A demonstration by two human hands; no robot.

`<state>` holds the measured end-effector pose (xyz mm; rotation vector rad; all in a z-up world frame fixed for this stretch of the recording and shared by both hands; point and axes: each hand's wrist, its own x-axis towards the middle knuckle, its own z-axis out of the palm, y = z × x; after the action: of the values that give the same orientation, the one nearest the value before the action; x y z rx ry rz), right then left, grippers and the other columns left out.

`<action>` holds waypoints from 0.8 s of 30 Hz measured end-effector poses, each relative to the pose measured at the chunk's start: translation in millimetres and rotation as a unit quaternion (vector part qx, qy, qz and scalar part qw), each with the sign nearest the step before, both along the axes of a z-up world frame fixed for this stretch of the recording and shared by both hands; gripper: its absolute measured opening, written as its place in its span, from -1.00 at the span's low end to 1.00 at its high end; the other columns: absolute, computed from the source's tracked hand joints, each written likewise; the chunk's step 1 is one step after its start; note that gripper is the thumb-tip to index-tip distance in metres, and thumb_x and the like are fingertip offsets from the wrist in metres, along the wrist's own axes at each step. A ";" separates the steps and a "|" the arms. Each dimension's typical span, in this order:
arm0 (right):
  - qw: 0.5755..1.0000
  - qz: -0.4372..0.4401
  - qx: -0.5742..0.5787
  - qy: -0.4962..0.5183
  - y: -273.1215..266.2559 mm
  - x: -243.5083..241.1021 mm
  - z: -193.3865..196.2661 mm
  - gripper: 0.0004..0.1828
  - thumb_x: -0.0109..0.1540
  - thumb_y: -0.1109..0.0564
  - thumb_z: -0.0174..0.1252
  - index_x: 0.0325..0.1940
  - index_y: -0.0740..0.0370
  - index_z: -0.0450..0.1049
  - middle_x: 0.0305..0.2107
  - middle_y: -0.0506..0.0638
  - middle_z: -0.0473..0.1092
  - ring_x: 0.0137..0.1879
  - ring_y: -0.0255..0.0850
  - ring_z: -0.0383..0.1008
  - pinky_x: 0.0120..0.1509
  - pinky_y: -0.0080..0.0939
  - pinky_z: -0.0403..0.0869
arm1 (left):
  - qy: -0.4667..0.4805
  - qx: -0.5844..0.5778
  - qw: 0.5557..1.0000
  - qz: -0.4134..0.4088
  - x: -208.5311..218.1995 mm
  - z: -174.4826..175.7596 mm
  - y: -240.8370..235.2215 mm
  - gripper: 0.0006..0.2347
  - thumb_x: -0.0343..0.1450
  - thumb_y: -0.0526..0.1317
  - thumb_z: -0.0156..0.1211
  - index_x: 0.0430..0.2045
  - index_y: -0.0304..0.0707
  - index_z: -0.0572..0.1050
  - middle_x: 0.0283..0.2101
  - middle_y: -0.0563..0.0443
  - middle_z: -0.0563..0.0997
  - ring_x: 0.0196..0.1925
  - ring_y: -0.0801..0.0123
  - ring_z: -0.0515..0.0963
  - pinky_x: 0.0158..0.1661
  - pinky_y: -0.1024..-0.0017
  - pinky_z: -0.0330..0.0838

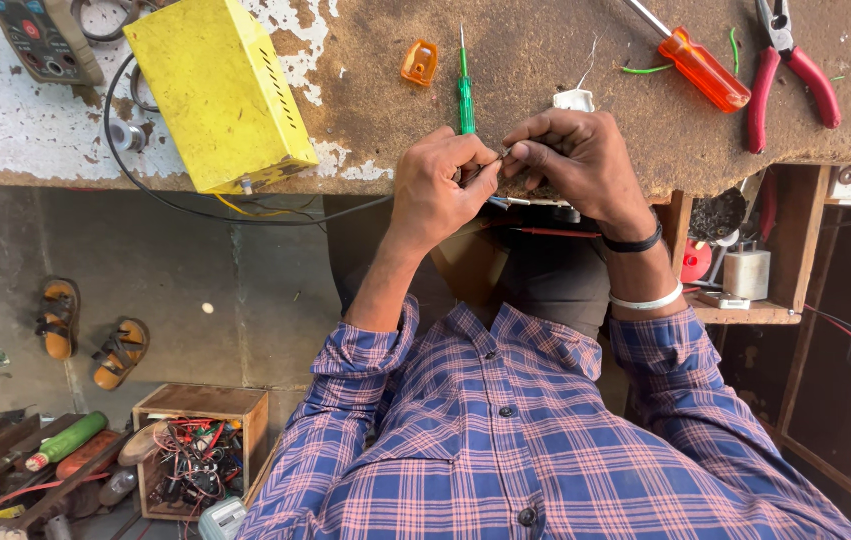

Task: The person works at a cluttered workbench, using a screwdriver to strip and twist wires, then inserts them into a small white plastic component. They handle pliers, a multimeter, and a yellow power supply while assembling the wiring.

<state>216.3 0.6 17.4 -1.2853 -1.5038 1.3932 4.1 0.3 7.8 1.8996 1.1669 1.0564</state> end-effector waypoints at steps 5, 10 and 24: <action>1.000 0.009 0.019 0.005 0.0 0.1 2.9 -0.89 0.35 0.29 0.25 -0.06 0.39 0.57 -0.35 0.03 0.58 -0.30 -0.37 0.58 -0.23 -0.40 0.57 | 0.014 0.000 1.000 0.002 1.5 -1.2 0.3 -0.88 0.30 -0.30 0.42 -0.57 -0.17 0.54 -0.57 0.17 0.52 -0.46 0.43 0.49 -0.43 0.37 0.35; 0.999 0.003 -0.009 -0.030 -1.0 -2.9 4.6 -0.91 0.37 0.28 0.23 -0.10 0.37 0.59 -0.39 0.01 0.58 -0.31 -0.37 0.58 -0.22 -0.39 0.58 | 0.024 0.011 1.000 -0.001 1.7 -2.1 0.3 -0.88 0.29 -0.30 0.42 -0.58 -0.18 0.53 -0.58 0.16 0.52 -0.46 0.41 0.50 -0.42 0.36 0.35; 1.000 0.004 0.009 0.023 0.7 3.2 -8.2 -0.89 0.35 0.30 0.27 -0.05 0.38 0.58 -0.30 0.04 0.58 -0.22 -0.35 0.60 -0.13 -0.38 0.59 | -0.001 -0.009 1.000 0.003 -0.4 -3.3 -0.4 -0.91 0.32 -0.29 0.43 -0.53 -0.19 0.58 -0.55 0.14 0.55 -0.46 0.41 0.51 -0.42 0.38 0.36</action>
<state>219.6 1.3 9.2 -1.2282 -1.4886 1.4020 3.8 -0.1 4.5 1.8817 1.1792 1.0460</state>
